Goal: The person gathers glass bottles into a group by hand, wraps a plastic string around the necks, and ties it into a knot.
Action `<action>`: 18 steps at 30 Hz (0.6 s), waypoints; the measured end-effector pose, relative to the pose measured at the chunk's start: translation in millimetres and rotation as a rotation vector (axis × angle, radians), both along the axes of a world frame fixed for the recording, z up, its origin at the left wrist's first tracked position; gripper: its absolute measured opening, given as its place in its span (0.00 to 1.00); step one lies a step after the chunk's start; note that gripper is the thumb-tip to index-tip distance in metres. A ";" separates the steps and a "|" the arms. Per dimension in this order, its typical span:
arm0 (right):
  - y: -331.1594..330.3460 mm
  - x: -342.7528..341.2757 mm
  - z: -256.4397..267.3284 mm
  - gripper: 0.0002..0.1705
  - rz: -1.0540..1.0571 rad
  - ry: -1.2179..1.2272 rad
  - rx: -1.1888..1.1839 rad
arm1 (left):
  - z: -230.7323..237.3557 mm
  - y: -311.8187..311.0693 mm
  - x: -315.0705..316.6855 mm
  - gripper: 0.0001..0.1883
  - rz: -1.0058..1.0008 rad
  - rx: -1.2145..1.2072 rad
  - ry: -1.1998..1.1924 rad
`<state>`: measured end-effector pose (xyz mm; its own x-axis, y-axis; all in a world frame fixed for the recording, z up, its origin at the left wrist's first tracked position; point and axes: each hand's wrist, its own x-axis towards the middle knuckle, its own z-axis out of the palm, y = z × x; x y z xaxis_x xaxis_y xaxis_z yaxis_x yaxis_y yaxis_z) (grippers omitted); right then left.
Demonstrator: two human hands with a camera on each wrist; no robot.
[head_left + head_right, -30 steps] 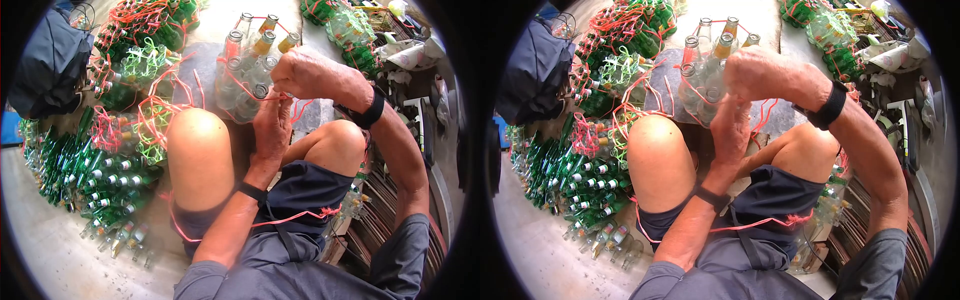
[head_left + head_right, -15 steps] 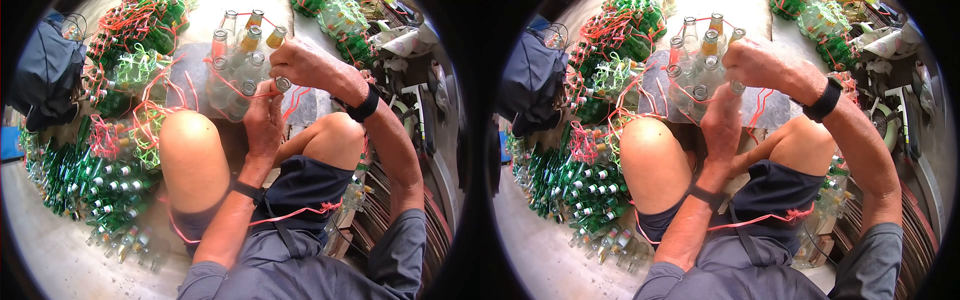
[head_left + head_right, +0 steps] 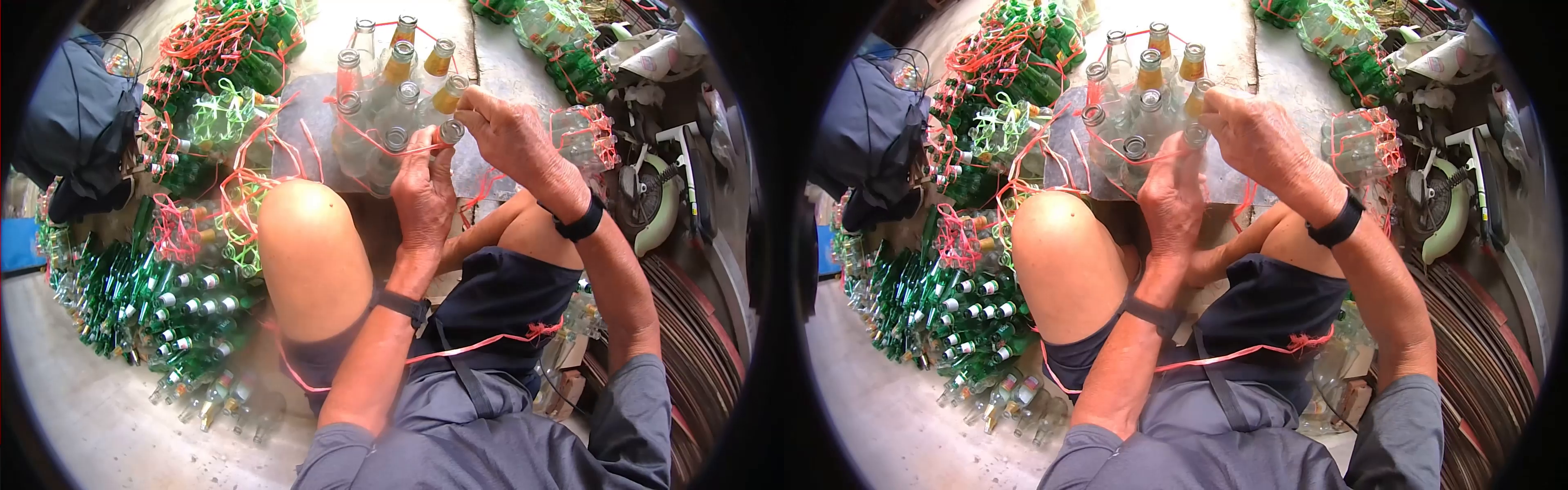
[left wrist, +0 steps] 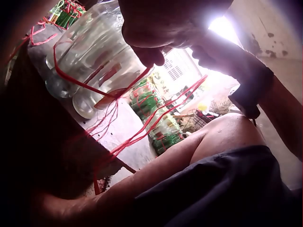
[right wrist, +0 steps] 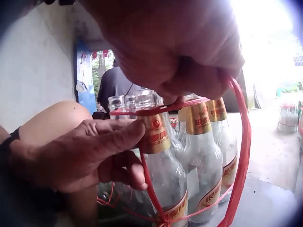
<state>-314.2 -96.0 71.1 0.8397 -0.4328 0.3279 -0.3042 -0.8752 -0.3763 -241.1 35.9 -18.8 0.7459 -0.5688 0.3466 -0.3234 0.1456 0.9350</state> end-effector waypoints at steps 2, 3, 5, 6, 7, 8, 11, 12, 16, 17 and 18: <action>8.8 -2.1 2.5 0.07 0.000 -0.045 -0.037 | -0.3 0.8 0.7 0.17 0.010 0.082 -0.004; 13.8 -4.1 5.1 0.07 -0.008 -0.045 -0.047 | -1.3 0.8 0.9 0.17 0.011 0.082 -0.008; 20.9 -8.6 6.7 0.07 -0.017 -0.047 -0.056 | -3.8 -0.1 0.6 0.17 0.000 0.037 -0.001; 23.6 -11.3 5.6 0.07 -0.039 0.018 -0.052 | -3.0 0.2 1.0 0.17 -0.003 0.038 -0.005; 26.8 -15.1 4.2 0.06 -0.062 0.085 -0.047 | -2.3 0.6 0.9 0.17 -0.006 0.042 0.027; 31.1 -18.4 1.0 0.06 -0.067 0.084 -0.048 | -1.3 0.5 0.2 0.17 -0.008 0.045 0.061; 44.7 -21.4 -1.7 0.08 -0.100 0.170 -0.101 | -2.8 -0.8 1.7 0.18 0.001 0.065 0.037; 48.1 -21.5 -1.7 0.08 -0.102 0.164 -0.100 | 2.7 0.7 1.8 0.18 -0.001 0.066 0.031; 61.9 -24.2 -8.1 0.09 -0.130 0.089 -0.042 | 9.1 3.9 0.2 0.20 -0.019 0.051 0.060; 64.9 -24.9 -9.4 0.09 -0.133 0.081 -0.012 | 7.3 3.3 1.1 0.21 0.014 0.051 -0.025; 67.2 -26.0 -9.9 0.09 -0.133 0.076 -0.013 | 5.3 3.3 1.8 0.21 0.014 0.049 -0.030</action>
